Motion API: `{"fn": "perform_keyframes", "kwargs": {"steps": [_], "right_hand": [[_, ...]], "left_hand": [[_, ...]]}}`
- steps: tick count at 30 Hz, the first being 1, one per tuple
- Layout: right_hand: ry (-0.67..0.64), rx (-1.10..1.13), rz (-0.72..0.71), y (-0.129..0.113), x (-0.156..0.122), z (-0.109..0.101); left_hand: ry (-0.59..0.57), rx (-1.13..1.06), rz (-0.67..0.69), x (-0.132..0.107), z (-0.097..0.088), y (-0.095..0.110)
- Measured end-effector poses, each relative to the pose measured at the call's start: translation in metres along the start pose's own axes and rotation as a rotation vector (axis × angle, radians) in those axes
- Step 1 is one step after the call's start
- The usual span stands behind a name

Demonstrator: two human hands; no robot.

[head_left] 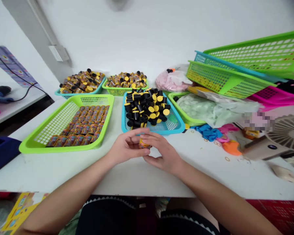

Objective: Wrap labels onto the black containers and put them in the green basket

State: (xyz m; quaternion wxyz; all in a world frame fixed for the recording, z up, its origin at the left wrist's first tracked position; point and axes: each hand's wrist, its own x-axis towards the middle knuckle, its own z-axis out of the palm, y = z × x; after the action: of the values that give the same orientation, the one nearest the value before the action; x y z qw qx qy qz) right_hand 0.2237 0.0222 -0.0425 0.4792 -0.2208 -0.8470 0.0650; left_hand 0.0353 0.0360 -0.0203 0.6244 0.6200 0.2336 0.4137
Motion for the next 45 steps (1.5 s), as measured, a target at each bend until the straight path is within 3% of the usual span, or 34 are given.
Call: {"fn": "perform_keyframes", "kwargs": {"steps": [3, 5, 6, 8, 10, 15, 19, 23, 25, 27, 30, 32, 34, 36, 37, 38, 39, 41, 45], "right_hand": [[0.028, 0.063, 0.183, 0.009, 0.008, -0.016], [0.119, 0.032, 0.417, 0.024, 0.022, -0.023], [0.105, -0.039, 0.533, 0.034, 0.031, -0.024], [-0.145, -0.184, 0.697, 0.055, 0.052, -0.021], [-0.335, -0.273, 0.732, 0.074, 0.072, -0.011], [-0.45, -0.48, 0.632, 0.093, 0.091, 0.017], [-0.443, -0.411, 0.605, 0.094, 0.088, 0.013], [-0.37, -0.357, 0.666, 0.09, 0.079, -0.01], [-0.263, -0.341, 0.724, 0.085, 0.069, -0.022], [-0.067, -0.306, 0.691, 0.079, 0.055, -0.032], [0.265, -0.359, 0.614, 0.072, 0.036, -0.045], [0.394, -0.427, 0.612, 0.068, 0.028, -0.051], [0.429, -0.46, 0.608, 0.067, 0.025, -0.055], [0.387, -0.463, 0.589, 0.068, 0.023, -0.056], [0.348, -0.461, 0.576, 0.069, 0.023, -0.056], [0.302, -0.459, 0.56, 0.07, 0.022, -0.056], [0.257, -0.457, 0.541, 0.071, 0.021, -0.055], [0.198, -0.459, 0.504, 0.071, 0.021, -0.053], [0.151, -0.452, 0.48, 0.069, 0.021, -0.052]], "left_hand": [[0.079, 0.415, 0.051, -0.015, -0.005, 0.026], [0.209, 0.694, 0.073, -0.033, -0.016, 0.043], [0.271, 0.783, 0.076, -0.043, -0.024, 0.051], [0.387, 0.865, 0.062, -0.063, -0.047, 0.066], [0.494, 0.931, 0.011, -0.077, -0.074, 0.08], [0.733, 1.216, -0.193, -0.083, -0.137, 0.118], [0.66, 1.365, -0.463, -0.072, -0.169, 0.128], [0.539, 1.487, -0.67, -0.062, -0.187, 0.109], [0.52, 1.507, -0.718, -0.059, -0.191, 0.098], [0.514, 1.534, -0.753, -0.058, -0.193, 0.089], [0.553, 1.591, -0.782, -0.057, -0.185, 0.084], [0.627, 1.657, -0.75, -0.055, -0.166, 0.081], [0.676, 1.736, -0.485, -0.052, -0.135, 0.072], [0.51, 1.727, -0.019, -0.051, -0.093, 0.054], [0.304, 1.668, 0.193, -0.051, -0.071, 0.043], [0.099, 1.613, 0.275, -0.051, -0.051, 0.03], [-0.045, 1.591, 0.285, -0.051, -0.032, 0.018], [-0.19, 1.641, 0.159, -0.049, -0.006, -0.006], [-0.314, 1.809, -0.06, -0.043, 0.01, -0.03]]}}
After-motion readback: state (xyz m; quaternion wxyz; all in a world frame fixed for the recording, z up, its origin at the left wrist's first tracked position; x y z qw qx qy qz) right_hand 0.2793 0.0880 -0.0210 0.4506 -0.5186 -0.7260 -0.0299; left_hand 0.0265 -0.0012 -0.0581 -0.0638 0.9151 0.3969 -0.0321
